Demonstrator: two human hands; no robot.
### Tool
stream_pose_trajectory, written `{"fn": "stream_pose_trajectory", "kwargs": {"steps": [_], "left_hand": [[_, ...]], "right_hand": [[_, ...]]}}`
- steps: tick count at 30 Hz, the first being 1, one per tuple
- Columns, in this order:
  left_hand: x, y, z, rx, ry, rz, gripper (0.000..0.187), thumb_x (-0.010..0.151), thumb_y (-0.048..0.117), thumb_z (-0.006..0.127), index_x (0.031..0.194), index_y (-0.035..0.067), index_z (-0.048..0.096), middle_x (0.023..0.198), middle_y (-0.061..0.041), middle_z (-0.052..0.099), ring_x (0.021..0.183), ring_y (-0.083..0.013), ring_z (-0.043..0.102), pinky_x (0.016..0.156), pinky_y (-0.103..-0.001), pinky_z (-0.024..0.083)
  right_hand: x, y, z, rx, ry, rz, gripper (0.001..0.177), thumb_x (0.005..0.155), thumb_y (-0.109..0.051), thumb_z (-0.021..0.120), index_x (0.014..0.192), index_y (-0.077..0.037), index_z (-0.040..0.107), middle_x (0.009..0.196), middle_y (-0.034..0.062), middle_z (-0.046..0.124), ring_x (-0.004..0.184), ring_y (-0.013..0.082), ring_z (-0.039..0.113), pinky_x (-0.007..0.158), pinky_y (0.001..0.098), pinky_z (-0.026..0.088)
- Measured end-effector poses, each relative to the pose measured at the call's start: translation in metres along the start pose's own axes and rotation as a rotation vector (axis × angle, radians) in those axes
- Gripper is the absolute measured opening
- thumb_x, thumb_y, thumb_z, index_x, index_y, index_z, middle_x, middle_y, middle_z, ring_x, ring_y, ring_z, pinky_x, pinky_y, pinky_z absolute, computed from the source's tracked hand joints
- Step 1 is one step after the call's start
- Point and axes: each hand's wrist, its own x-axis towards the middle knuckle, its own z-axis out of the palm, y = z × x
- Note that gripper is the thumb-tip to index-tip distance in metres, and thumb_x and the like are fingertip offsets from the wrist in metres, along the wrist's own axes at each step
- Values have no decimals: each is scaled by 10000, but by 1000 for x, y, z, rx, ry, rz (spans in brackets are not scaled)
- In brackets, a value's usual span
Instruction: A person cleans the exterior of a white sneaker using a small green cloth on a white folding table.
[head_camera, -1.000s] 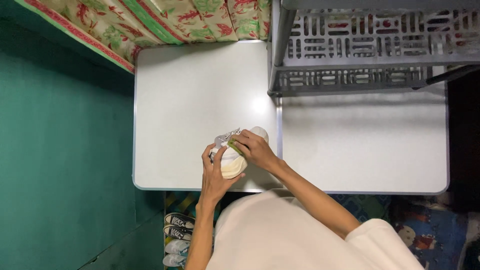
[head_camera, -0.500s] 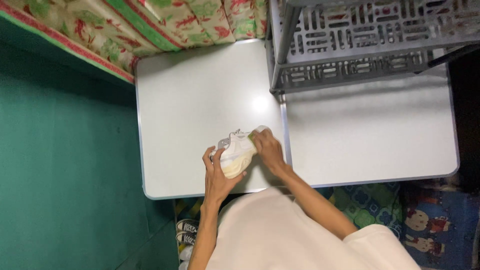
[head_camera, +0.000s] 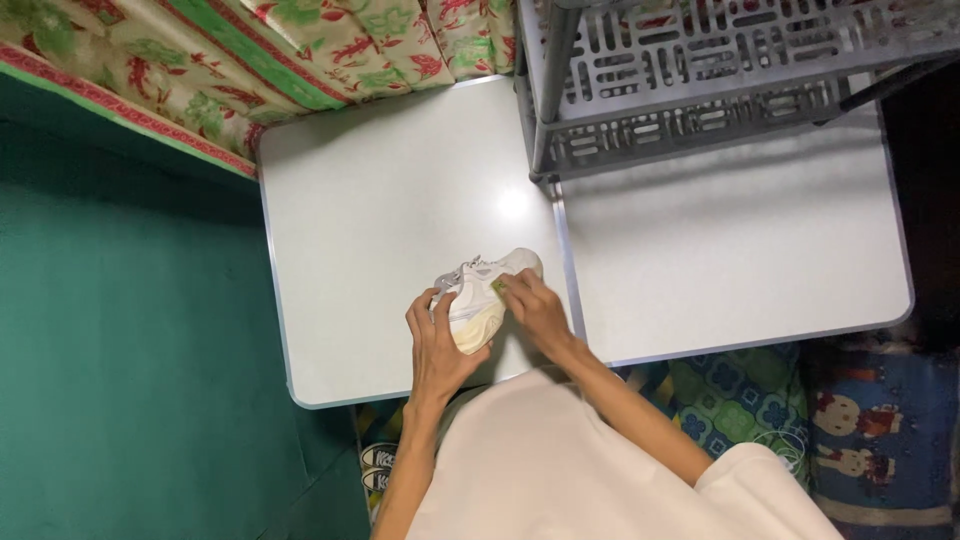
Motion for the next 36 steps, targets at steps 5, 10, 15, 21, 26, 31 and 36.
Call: {"fn": "stream_pose_trajectory", "kwargs": {"steps": [5, 10, 15, 21, 26, 31, 36], "left_hand": [[2, 3, 0, 45, 15, 79, 965, 548, 141, 893, 1402, 51, 453, 1357, -217, 432, 1293, -449, 377, 1024, -556, 470], [6, 10, -2, 56, -5, 82, 927, 565, 126, 883, 1402, 71, 490, 1344, -195, 445, 1290, -432, 386, 1007, -539, 483], [5, 22, -2, 31, -9, 55, 905, 549, 126, 892, 1372, 59, 522, 1353, -193, 440, 1300, -441, 373, 1012, -541, 475], [-1, 19, 10, 39, 23, 83, 899, 551, 125, 899, 1364, 59, 522, 1360, -190, 430, 1324, -450, 359, 1054, -554, 437], [5, 28, 15, 55, 54, 110, 897, 540, 107, 886, 1364, 60, 535, 1360, -185, 443, 1320, -443, 373, 1071, -552, 434], [3, 37, 19, 64, 60, 123, 873, 544, 115, 896, 1345, 67, 552, 1360, -187, 453, 1322, -443, 377, 1071, -543, 438], [7, 36, 16, 28, 55, 90, 903, 517, 128, 870, 1357, 58, 548, 1367, -175, 461, 1336, -436, 380, 1095, -546, 432]], "right_hand": [[9, 23, -14, -73, 2, 178, 251, 992, -99, 624, 1213, -10, 701, 998, 164, 645, 818, 332, 669, 718, 425, 545], [5, 16, -18, 89, -69, 3, 273, 965, -115, 646, 1206, 1, 699, 939, 167, 609, 791, 317, 645, 707, 424, 539], [5, 45, -14, 52, -51, 133, 259, 985, -70, 591, 1213, -7, 697, 1020, 147, 638, 887, 282, 667, 790, 397, 541], [15, 35, -35, 120, -92, 229, 330, 1008, -152, 605, 1291, 7, 664, 1027, 153, 659, 884, 278, 675, 806, 388, 554], [15, 30, -41, 154, -37, 81, 357, 957, -162, 661, 1258, 31, 665, 1087, 178, 707, 957, 297, 695, 831, 388, 559], [17, 54, -31, 83, 11, 175, 246, 973, -106, 653, 1185, -11, 734, 1058, 177, 731, 956, 298, 707, 850, 400, 561], [17, 19, -47, 64, -107, -15, 293, 953, -64, 617, 1225, -13, 716, 1173, 154, 732, 942, 309, 628, 875, 410, 528]]}}
